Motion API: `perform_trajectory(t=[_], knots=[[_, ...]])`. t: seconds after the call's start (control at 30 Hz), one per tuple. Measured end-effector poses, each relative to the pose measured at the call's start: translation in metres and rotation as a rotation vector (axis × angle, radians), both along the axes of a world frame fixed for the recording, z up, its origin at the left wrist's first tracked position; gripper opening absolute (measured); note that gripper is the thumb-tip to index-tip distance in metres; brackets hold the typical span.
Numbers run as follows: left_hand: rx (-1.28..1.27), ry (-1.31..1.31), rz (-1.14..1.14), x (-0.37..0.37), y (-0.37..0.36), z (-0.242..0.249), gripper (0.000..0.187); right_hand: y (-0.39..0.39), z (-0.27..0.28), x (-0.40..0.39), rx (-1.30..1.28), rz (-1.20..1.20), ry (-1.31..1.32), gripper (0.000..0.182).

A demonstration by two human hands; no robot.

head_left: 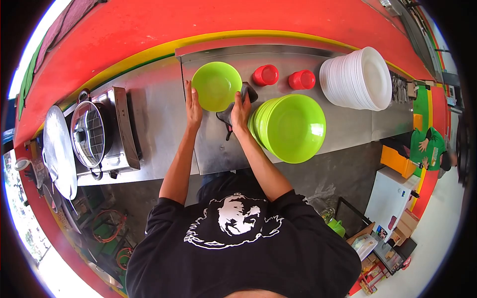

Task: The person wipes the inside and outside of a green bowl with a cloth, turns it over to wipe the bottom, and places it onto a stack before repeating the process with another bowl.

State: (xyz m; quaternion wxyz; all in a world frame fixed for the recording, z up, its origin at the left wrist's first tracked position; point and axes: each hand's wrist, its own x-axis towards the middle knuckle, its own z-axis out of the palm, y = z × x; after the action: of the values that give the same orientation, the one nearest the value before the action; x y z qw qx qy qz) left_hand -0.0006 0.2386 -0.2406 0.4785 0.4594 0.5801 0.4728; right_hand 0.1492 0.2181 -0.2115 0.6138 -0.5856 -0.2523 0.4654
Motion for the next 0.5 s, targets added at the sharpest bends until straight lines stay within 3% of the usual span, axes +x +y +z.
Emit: perform_trajectory(t=[0.3, 0.5], knots=[[-0.028, -0.010, 0.001, -0.018, -0.049, 0.002, 0.068, -0.030, -0.002, -0.004, -0.041, 0.111, -0.163, 0.044], [-0.031, -0.022, -0.011, -0.031, -0.076, 0.004, 0.068, -0.054, 0.001, -0.012, -0.030, 0.055, -0.194, 0.034]])
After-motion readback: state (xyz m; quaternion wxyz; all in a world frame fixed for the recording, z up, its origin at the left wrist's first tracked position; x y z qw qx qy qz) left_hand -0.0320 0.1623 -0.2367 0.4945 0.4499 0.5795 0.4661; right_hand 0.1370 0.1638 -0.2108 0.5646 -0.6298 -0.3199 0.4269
